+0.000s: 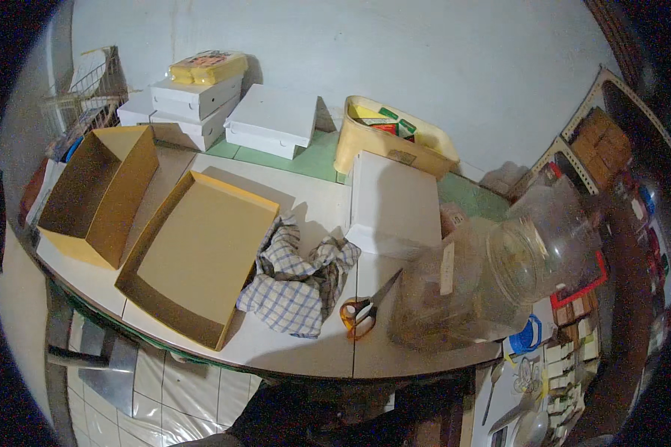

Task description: Transferring a powdered substance from a larger container into a smaller prescription jar using a spoon.

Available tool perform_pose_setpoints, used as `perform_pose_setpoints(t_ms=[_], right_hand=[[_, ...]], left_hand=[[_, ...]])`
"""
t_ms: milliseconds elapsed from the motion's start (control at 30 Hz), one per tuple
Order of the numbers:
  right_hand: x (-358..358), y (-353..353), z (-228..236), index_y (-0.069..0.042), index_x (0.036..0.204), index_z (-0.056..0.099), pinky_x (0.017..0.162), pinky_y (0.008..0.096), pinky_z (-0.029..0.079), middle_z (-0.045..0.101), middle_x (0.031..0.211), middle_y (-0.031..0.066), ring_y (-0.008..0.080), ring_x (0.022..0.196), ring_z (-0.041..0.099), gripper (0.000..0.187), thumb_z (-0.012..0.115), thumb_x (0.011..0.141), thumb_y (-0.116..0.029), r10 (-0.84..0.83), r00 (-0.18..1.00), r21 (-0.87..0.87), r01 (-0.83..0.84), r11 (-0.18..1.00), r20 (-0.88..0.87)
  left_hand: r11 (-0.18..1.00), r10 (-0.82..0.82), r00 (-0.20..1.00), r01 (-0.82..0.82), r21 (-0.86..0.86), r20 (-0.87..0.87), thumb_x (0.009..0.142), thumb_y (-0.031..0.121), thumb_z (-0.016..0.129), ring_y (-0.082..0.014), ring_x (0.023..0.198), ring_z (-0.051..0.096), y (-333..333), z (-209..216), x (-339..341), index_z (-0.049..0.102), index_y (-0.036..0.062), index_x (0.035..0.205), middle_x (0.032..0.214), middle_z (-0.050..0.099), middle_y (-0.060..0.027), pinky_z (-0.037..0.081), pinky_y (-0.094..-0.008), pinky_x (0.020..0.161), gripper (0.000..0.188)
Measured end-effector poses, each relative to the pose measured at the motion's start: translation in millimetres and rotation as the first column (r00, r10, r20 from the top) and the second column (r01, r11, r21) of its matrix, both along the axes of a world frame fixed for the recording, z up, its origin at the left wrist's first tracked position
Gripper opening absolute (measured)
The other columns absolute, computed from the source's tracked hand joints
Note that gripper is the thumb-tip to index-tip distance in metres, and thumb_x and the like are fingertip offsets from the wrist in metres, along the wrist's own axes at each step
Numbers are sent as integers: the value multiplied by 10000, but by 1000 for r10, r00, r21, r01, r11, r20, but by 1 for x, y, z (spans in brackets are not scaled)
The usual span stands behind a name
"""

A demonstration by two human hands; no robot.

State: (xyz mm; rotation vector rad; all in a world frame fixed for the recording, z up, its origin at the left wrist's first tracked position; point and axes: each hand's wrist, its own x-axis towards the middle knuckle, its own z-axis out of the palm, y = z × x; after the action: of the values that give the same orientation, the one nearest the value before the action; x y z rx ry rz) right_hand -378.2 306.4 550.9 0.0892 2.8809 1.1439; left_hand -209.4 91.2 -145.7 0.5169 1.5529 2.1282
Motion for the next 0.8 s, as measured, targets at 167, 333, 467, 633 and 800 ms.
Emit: perform_pose_setpoints(t_ms=[167,333,467,633,800], right_hand=[[55,67,-3,-71,1179,574,894,353,470,613,1085,121,264,1068,572,573,761,654,-208,-67,998,-34,67,997,-13],[172,113,16,-73,1182,570,899,350,468,611,1082,120,261,1077,568,580,763,652,-205,-245,969,-11,244,970,-46],[236,152,28,-59,996,513,814,346,473,562,999,64,193,938,542,322,668,721,6,-31,945,-243,-52,969,-326],[348,67,-72,-79,975,517,747,239,457,505,893,-25,63,834,503,198,613,822,2,-134,750,-700,-516,494,-647],[445,-50,-258,-66,948,534,860,325,466,583,925,50,175,937,575,372,788,681,-17,-323,532,-607,-767,208,-783]], left_hand=[[998,-21,1000,20,-63,-6,744,409,787,-324,1293,400,-29,2,10,304,86,1429,1460,341,-120,388,-488,1023,898],[986,-153,988,151,-67,-34,742,411,788,-325,1296,396,-35,9,28,297,88,1434,1466,334,-119,387,-491,1023,908],[947,-310,948,303,-104,-66,740,413,789,-325,1298,393,-37,25,51,292,89,1437,1470,328,-117,387,-493,1023,916],[853,-518,839,522,-21,-167,738,415,791,-326,1301,389,12,44,91,285,91,1441,1475,321,-116,387,-496,1023,925],[723,-555,800,599,344,-227,723,412,802,-332,1329,342,33,113,145,214,101,1465,1505,239,-113,394,-503,1017,997]])
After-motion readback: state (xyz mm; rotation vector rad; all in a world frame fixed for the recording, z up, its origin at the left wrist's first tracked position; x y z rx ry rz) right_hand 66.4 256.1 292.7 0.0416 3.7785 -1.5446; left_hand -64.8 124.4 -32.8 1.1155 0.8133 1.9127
